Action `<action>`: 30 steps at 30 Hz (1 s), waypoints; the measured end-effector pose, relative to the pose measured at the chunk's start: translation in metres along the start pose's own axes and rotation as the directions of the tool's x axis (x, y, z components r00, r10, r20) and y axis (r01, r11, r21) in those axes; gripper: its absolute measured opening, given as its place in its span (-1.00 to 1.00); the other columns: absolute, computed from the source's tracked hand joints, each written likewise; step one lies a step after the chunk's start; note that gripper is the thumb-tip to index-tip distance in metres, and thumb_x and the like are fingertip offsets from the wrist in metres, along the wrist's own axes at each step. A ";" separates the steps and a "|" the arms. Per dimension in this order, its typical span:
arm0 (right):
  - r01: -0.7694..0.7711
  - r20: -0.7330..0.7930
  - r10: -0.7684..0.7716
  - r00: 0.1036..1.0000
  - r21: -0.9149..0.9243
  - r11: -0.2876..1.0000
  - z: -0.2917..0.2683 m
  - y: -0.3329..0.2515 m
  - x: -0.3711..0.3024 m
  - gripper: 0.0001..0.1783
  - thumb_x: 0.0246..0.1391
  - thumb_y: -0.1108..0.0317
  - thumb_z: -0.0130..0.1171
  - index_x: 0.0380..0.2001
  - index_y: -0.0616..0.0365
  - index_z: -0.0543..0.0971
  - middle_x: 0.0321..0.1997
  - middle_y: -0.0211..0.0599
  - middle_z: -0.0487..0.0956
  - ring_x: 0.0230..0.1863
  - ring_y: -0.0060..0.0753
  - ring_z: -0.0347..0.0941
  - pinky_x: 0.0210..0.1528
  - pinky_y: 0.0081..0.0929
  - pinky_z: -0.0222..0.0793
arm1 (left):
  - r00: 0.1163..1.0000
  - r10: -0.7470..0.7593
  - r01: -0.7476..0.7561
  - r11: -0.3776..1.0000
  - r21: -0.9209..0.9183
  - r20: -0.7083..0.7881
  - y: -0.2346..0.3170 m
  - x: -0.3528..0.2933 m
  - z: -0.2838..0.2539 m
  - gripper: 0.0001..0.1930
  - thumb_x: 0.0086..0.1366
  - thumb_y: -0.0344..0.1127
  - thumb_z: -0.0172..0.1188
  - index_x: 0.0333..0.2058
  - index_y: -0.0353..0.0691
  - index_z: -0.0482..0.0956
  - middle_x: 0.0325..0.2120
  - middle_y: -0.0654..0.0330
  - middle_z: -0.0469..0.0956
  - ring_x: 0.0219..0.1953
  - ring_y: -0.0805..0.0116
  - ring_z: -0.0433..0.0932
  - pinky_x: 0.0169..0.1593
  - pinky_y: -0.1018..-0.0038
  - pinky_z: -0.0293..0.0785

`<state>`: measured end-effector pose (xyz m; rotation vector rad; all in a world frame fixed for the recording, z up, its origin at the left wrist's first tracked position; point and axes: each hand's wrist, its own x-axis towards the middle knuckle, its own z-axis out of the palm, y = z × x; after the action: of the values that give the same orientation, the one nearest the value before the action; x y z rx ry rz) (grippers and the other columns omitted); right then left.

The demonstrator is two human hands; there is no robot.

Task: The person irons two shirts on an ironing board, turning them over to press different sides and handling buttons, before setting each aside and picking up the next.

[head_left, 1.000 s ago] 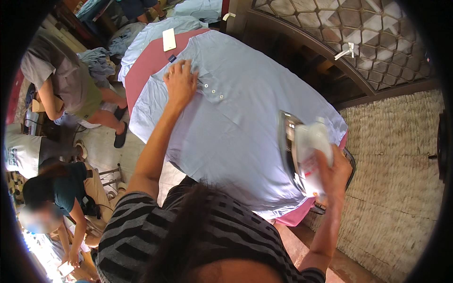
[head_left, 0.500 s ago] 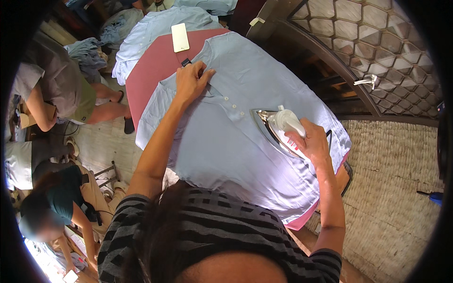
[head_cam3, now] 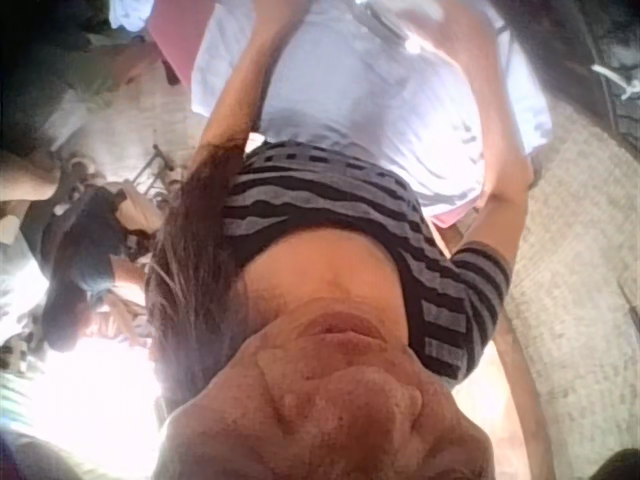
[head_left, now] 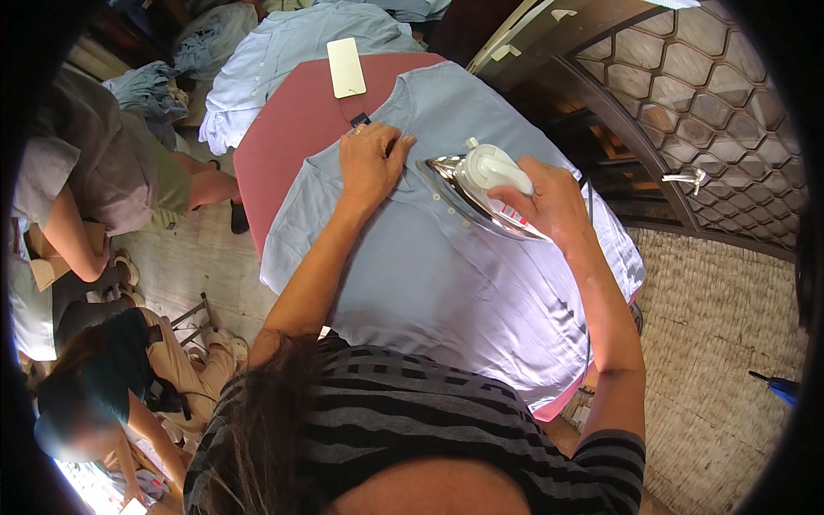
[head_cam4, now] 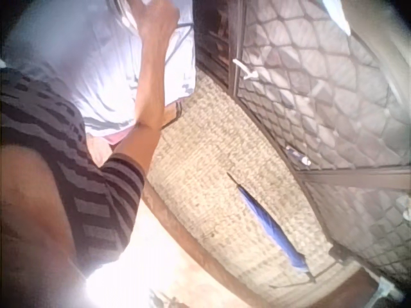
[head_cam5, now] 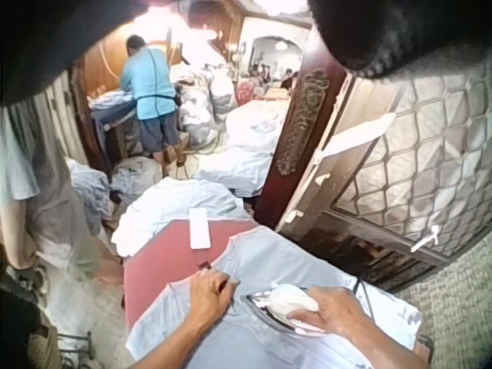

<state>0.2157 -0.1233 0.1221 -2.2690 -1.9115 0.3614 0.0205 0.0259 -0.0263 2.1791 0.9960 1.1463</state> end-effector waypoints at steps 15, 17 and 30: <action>0.158 -0.104 -0.156 0.982 0.014 0.987 0.008 -0.002 0.026 -0.38 0.08 -0.23 0.25 -0.37 0.23 0.57 -0.49 0.08 0.62 -0.41 0.16 0.59 -0.34 -0.10 0.49 | 0.999 0.045 -0.046 0.990 -0.133 -0.005 -0.002 0.002 -0.014 -0.84 0.22 -0.29 0.26 -0.36 -0.28 0.67 -0.50 0.06 0.60 -0.41 0.04 0.53 -0.32 0.21 0.34; 0.176 -0.145 -0.172 0.974 0.014 0.984 0.014 0.002 0.027 -0.37 0.09 -0.24 0.23 -0.39 0.24 0.59 -0.51 0.07 0.62 -0.44 0.12 0.60 -0.34 -0.10 0.50 | 0.999 0.026 -0.023 0.998 -0.066 0.041 -0.002 -0.007 -0.031 -0.82 0.21 -0.29 0.28 -0.29 -0.27 0.68 -0.43 0.06 0.61 -0.35 0.06 0.54 -0.25 0.24 0.40; 0.141 -0.078 -0.136 0.988 0.053 0.989 0.007 0.000 0.033 -0.31 0.06 -0.32 0.18 -0.36 0.23 0.64 -0.47 0.05 0.63 -0.39 0.05 0.60 -0.27 -0.13 0.49 | 0.995 -0.053 0.038 0.986 0.164 0.089 0.012 -0.056 -0.051 -0.67 0.04 -0.05 0.48 -0.31 -0.09 0.65 -0.35 0.31 0.53 -0.21 0.27 0.44 -0.08 0.26 0.24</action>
<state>0.2186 -0.0906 0.1128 -2.0688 -1.9799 0.3061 -0.0390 -0.0215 -0.0186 2.3001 1.1266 0.9637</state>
